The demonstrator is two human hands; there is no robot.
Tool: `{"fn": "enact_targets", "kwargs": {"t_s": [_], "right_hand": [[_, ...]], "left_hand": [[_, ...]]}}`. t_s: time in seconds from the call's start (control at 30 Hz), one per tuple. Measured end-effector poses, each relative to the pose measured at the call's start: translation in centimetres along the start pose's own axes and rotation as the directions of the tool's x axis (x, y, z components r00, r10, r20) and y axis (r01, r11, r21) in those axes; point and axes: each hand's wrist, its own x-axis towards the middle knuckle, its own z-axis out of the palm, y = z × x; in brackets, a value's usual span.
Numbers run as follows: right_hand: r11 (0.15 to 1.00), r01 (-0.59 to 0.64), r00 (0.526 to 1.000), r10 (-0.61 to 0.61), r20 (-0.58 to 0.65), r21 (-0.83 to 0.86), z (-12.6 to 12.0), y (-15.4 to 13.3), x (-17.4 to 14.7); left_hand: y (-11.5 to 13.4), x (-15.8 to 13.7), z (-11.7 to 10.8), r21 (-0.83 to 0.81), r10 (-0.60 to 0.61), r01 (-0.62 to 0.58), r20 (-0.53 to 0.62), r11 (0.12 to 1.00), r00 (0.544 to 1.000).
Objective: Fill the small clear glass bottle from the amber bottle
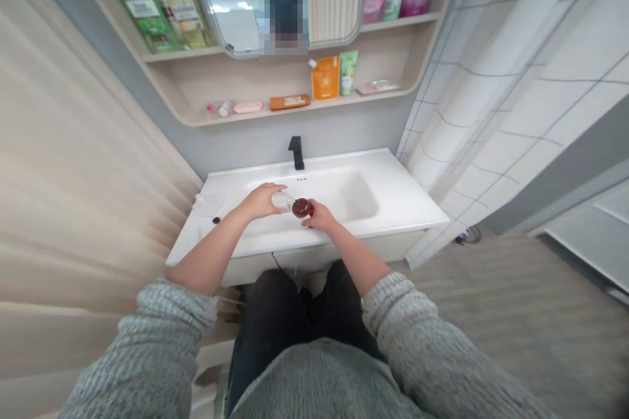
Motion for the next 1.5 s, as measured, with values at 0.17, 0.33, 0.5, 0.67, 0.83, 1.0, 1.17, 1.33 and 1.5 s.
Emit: {"fn": "enact_targets", "kwargs": {"t_s": [0.17,0.33,0.5,0.67,0.83,1.0,1.17,1.33,1.5], "right_hand": [[1.0,-0.004,1.0,0.004,-0.003,-0.021,-0.06,-0.12,-0.03],[1.0,-0.013,1.0,0.013,0.01,-0.014,-0.12,-0.25,0.02],[1.0,-0.009,1.0,0.009,0.003,-0.023,-0.13,-0.31,-0.02],[1.0,-0.014,1.0,0.014,0.007,-0.022,-0.17,-0.3,-0.1],[1.0,-0.003,1.0,0.003,-0.001,-0.02,-0.2,-0.35,-0.12],[1.0,-0.01,1.0,0.01,-0.001,-0.014,-0.2,-0.4,-0.04],[1.0,-0.007,1.0,0.007,-0.001,-0.015,-0.23,-0.51,-0.13],[1.0,-0.007,1.0,0.007,-0.007,-0.021,-0.16,-0.51,-0.13],[1.0,-0.007,1.0,0.007,-0.007,-0.015,-0.04,-0.32,-0.05]], "left_hand": [[0.0,0.0,-0.01,0.0,0.003,-0.003,-0.001,1.0,1.0],[0.05,-0.06,-0.12,-0.004,0.003,-0.003,0.001,1.0,1.0],[0.06,-0.03,-0.2,0.008,-0.001,0.001,0.009,1.0,1.0],[0.05,-0.04,-0.17,-0.007,0.005,-0.004,0.011,1.0,1.0],[-0.02,-0.01,-0.11,-0.002,-0.001,0.001,0.014,1.0,1.0],[-0.11,0.09,-0.21,0.013,0.017,-0.017,0.025,1.0,1.0],[-0.09,0.09,-0.29,0.022,0.018,-0.019,0.038,1.0,0.999],[0.05,0.06,-0.27,0.031,0.009,-0.011,0.039,0.999,0.999],[0.1,0.14,-0.43,0.032,0.013,-0.014,0.045,0.999,0.999]]}}
